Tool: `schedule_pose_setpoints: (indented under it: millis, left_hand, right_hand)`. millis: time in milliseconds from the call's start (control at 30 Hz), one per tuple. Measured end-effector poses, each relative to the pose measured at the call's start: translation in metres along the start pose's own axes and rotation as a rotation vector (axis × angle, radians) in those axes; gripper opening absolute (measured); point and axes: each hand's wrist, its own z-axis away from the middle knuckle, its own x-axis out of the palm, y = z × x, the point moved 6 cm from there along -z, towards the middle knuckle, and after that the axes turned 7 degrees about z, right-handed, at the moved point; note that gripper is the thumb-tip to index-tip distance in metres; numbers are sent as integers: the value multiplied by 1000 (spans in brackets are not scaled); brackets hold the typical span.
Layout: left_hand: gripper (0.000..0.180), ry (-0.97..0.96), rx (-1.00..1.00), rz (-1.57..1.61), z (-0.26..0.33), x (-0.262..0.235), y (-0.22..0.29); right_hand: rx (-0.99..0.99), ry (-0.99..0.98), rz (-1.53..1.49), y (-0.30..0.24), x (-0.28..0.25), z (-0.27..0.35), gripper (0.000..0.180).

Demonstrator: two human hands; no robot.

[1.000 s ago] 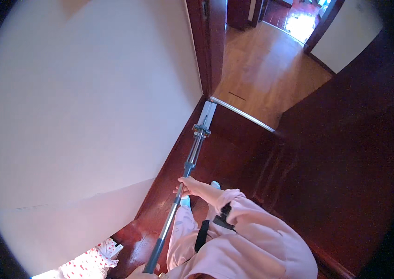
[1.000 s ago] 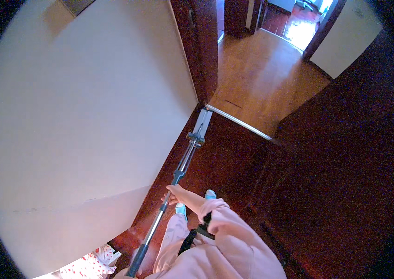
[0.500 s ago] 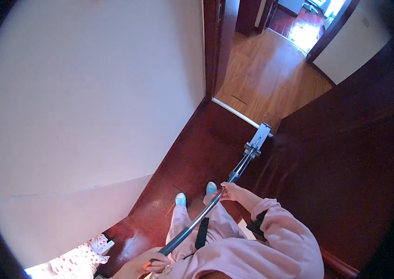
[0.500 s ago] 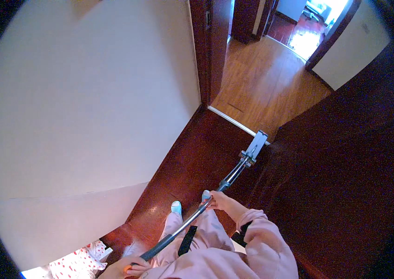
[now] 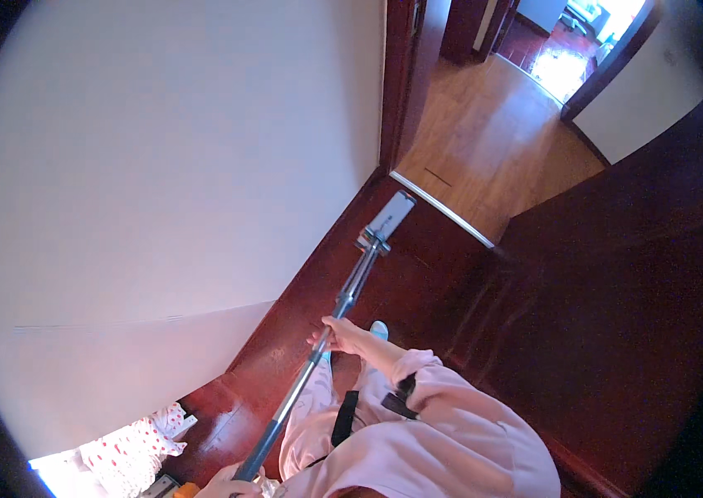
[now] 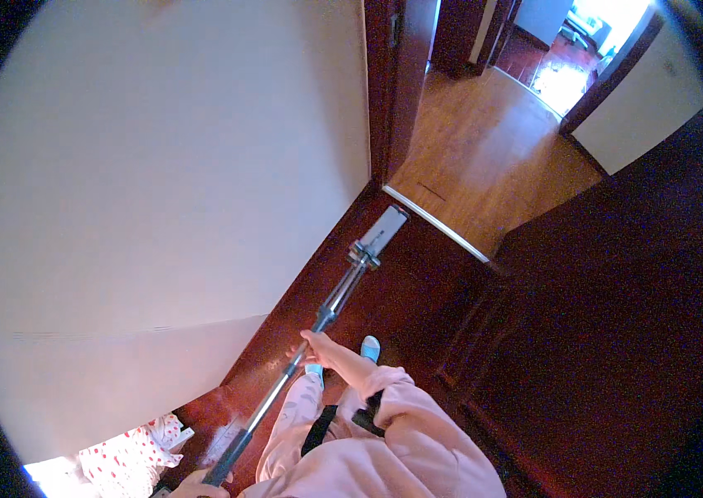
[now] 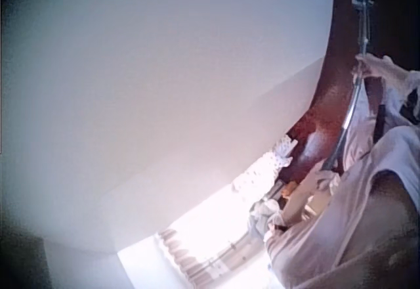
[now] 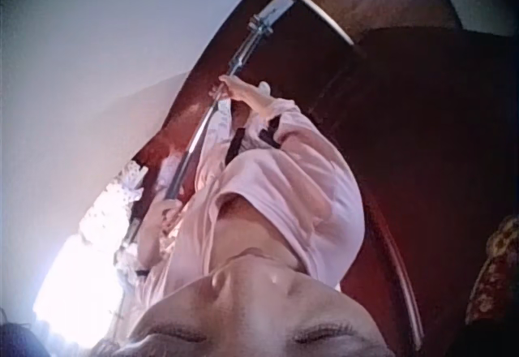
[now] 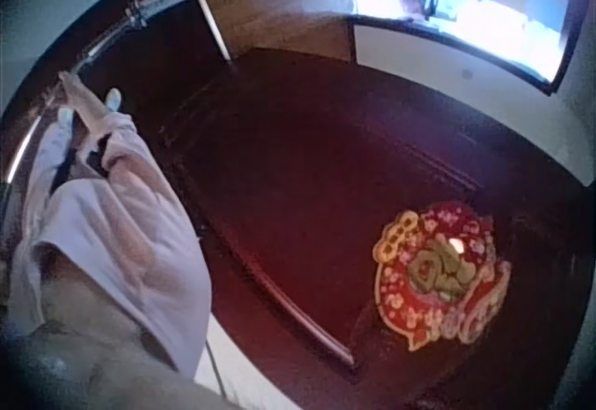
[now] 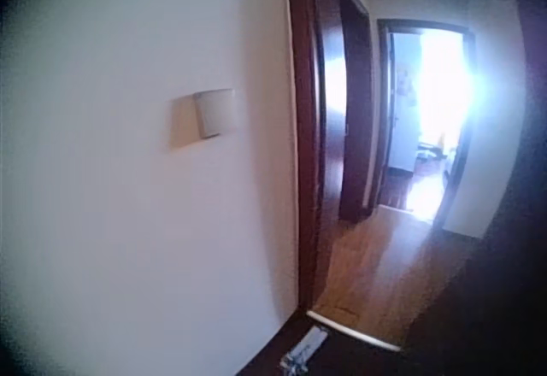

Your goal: Mops the floor of a hallway and bedroom, then cleans the mop head in a bathroom sink.

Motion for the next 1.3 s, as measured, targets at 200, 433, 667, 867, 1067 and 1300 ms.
schedule_pose_setpoints:
  millis: [200,433,667,867,1067,1300]
  left_hand:
    - [37,12,17,-42,-11,21,-63]
    - [38,106,89,-308,56,-39,-58]
    - [56,257,39,-589,127,-40,-44]
    - [52,326,124,-522,133,-69,-57]
    - [43,518,221,-726,107,-70,-45]
    - [38,588,367,-1056,74,-59,13]
  right_hand:
    - [3,-12,-4,39,-41,42,26]
    - [115,-240,-77,102,-20,83,38]
    - [311,-336,-129,193,25,66,26]
    - [168,-293,-291,210,58,26,22]
    - [-25,-387,-339,167,53,-1,19]
    - [-103,-289,-390,107,41,-27,26]
